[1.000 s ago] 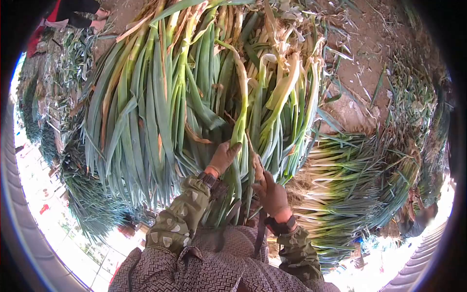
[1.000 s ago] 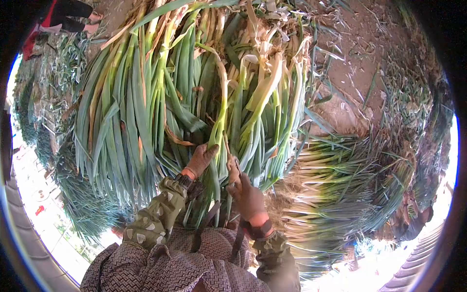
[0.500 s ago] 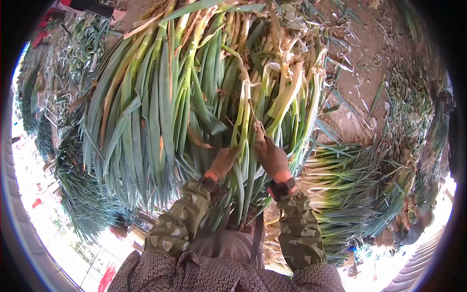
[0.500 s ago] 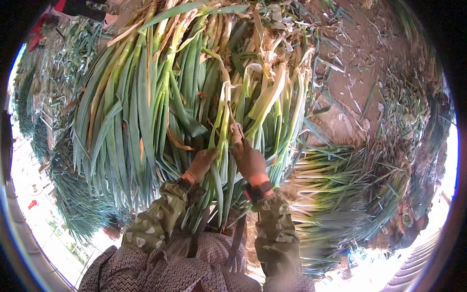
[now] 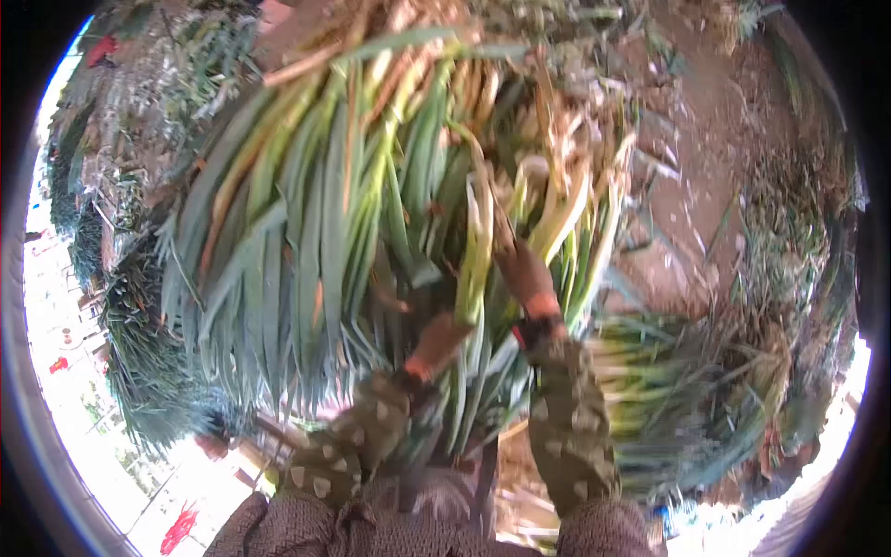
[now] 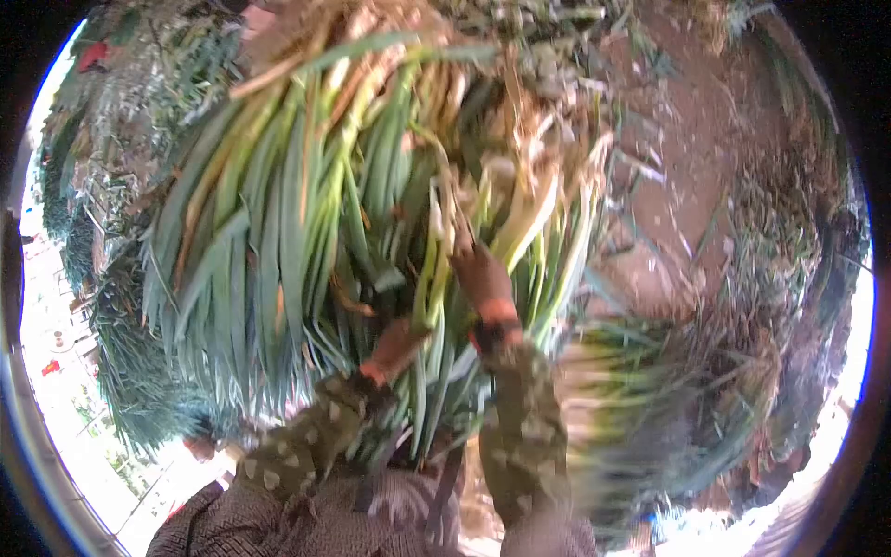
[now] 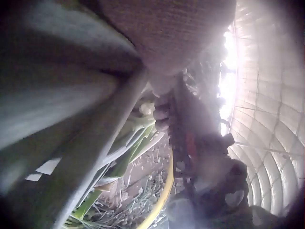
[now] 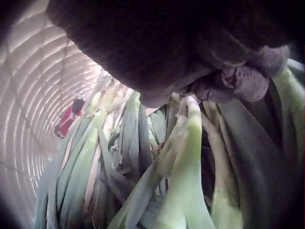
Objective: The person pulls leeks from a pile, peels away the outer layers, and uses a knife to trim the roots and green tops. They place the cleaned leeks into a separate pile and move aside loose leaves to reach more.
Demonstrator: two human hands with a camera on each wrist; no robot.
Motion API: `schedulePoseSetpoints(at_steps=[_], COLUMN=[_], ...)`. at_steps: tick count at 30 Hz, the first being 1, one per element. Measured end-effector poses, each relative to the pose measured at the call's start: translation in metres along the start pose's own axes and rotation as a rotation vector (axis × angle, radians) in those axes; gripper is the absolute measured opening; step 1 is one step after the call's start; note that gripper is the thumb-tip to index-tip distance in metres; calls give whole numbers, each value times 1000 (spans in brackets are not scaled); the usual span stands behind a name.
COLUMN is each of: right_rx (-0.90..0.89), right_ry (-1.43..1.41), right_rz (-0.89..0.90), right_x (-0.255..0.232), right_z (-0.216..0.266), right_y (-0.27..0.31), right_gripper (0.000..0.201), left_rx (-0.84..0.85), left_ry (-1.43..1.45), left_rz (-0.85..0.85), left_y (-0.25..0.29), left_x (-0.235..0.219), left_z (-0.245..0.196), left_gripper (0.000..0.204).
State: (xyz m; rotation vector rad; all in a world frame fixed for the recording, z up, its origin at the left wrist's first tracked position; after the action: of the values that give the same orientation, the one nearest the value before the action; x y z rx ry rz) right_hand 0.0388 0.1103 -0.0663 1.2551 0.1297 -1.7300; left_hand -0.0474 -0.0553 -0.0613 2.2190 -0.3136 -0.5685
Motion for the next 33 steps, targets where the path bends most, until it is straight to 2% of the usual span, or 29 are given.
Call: schedulePoseSetpoints(at_steps=[1,2,3,4,5,7,8,9,10,11,12,14,15,16,17,18,19,21,24,26,27,28,30,32,33], right_rx=[14,103,278,397,480,642,635,632,599,579,569,574,573,479,538,598,453,610,594,495,579,665,621,558,597], right_ry=[-20,-188,-510,-701,-812,-913,-969,-1025,-914,-923,-933,-943,-941,-799,-825,-848,-872,-852,-829,-811,-854,-896,-861,-813,-824], right_rz=[-25,-80,-209,-301,-364,-435,-473,-507,-494,-488,-473,-416,-388,-357,-312,-266,-282,-75,-52,-132,-121,-113,-60,-49,-36], right_x=[-14,-27,-42,-53,-59,-46,-55,-64,-67,-65,-63,-42,-29,-28,-17,-6,-2,6,21,46,43,38,24,14,14], right_z=[4,5,-6,-10,-11,-20,-14,-9,-5,-2,1,1,-3,1,6,12,28,40,51,52,49,48,57,68,69], right_y=[9,26,49,71,90,127,138,148,153,154,151,158,160,160,161,163,163,169,180,194,198,202,200,206,211], right_gripper=[38,39,40,43,47,50,50,49,48,47,47,44,43,48,55,62,61,61,60,60,60,61,60,55,53], left_rx=[116,159,207,257,317,298,219,289,357,421,457,637,546,530,448,376,300,23,61,92,105,122,159,160,158], left_ry=[287,44,-214,-452,-691,-64,-228,-253,-276,-295,-403,-339,-312,-229,-467,-497,-529,-648,-543,-324,-213,-170,-85,-115,-129], left_rz=[-81,-69,-71,-85,38,-188,-146,-188,-224,-252,30,-90,-107,-267,-286,-498,-716,-479,-265,-302,-326,-427,-632,-472,-394], left_y=[-2,-9,-5,-2,8,41,34,29,23,19,-2,-20,4,14,11,2,-2,-27,-53,-47,-43,-36,-23,-30,-32], left_x=[17,47,54,65,76,33,52,59,70,81,117,133,70,27,-1,-18,-29,-28,6,8,8,4,-4,13,19], left_z=[23,40,23,10,-11,-77,-76,-87,-93,-96,-84,-53,-97,-109,-109,-80,-50,-11,33,22,14,6,-5,-8,-9], left_gripper=[30,34,38,41,45,48,48,48,48,48,45,29,23,23,25,24,24,26,27,28,28,29,31,34,35])
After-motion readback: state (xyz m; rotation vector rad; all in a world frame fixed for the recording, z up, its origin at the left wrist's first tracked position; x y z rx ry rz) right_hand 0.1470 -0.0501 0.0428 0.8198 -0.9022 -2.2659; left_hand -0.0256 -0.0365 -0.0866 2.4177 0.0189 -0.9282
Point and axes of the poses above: each hand's wrist, its own y-axis away from the middle knuckle, its own x-axis out of the palm, z = x × y, the point moved 9 cm from there along -y, towards the middle knuckle, and after that the axes turned 15 degrees about -y, right-handed, at the moved point
